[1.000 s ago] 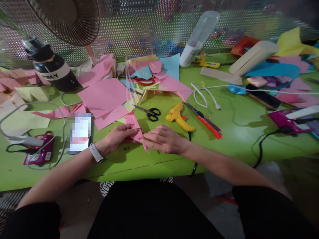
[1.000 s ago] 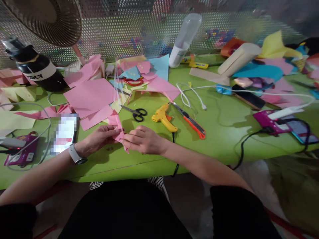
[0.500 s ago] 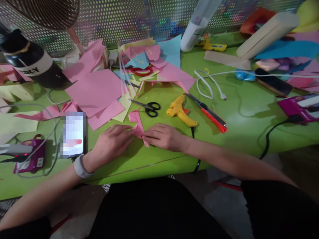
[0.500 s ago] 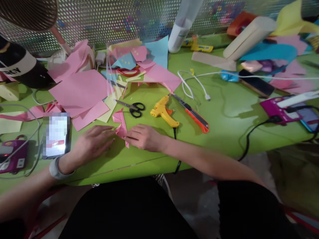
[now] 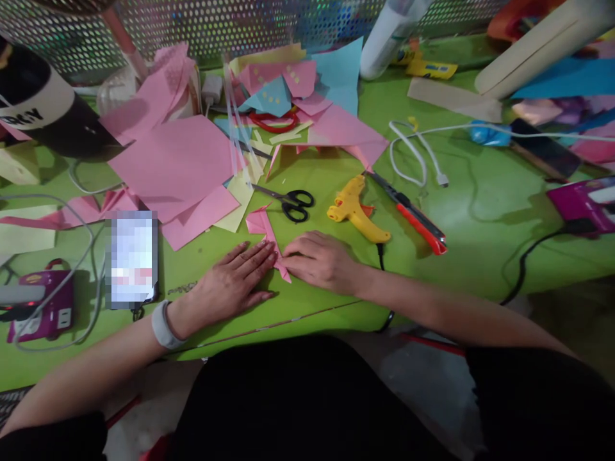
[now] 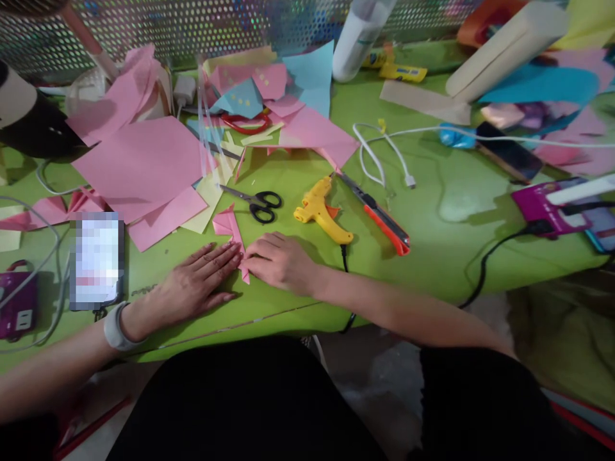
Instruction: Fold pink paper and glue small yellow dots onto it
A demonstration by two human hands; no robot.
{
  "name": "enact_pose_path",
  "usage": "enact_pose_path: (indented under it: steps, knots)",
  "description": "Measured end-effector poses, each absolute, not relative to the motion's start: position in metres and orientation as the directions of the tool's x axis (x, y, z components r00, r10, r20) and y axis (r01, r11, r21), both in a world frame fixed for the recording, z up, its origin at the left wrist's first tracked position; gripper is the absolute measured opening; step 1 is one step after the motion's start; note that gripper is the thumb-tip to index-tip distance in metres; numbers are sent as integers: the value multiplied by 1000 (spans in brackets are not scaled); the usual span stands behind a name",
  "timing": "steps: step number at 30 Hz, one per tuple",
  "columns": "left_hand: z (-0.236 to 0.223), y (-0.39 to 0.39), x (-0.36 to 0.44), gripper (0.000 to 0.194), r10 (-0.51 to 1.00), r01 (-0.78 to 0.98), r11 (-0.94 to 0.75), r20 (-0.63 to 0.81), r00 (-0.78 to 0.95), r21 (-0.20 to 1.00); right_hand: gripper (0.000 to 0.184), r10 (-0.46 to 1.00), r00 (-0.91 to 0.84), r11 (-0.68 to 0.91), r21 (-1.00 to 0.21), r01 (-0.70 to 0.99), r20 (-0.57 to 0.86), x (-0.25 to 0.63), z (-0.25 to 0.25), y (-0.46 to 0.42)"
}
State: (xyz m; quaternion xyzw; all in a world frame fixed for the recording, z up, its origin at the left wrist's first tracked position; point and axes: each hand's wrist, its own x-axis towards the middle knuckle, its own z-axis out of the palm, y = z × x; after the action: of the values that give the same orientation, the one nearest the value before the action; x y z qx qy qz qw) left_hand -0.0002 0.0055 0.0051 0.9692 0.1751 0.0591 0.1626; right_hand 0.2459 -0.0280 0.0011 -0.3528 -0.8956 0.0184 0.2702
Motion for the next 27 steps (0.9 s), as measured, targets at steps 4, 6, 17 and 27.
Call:
enact_pose_path:
  steps: [4, 6, 17, 27]
  knots:
    - [7, 7, 1, 66, 361, 322, -863, 29, 932, 390, 15, 720, -533, 691, -385, 612, 445, 247, -2, -25]
    - [8, 7, 0, 65, 363, 325, -858, 21, 932, 397, 14, 719, -524, 693, -414, 591, 457, 246, -3, -24]
    - [8, 7, 0, 64, 357, 317, -878, 50, 933, 359, 13, 753, -484, 656, -455, 602, 446, 246, -2, -28]
    - [16, 10, 0, 62, 366, 265, -844, 140, 920, 466, 14, 921, -300, 389, -649, 654, 250, 236, 1, -26]
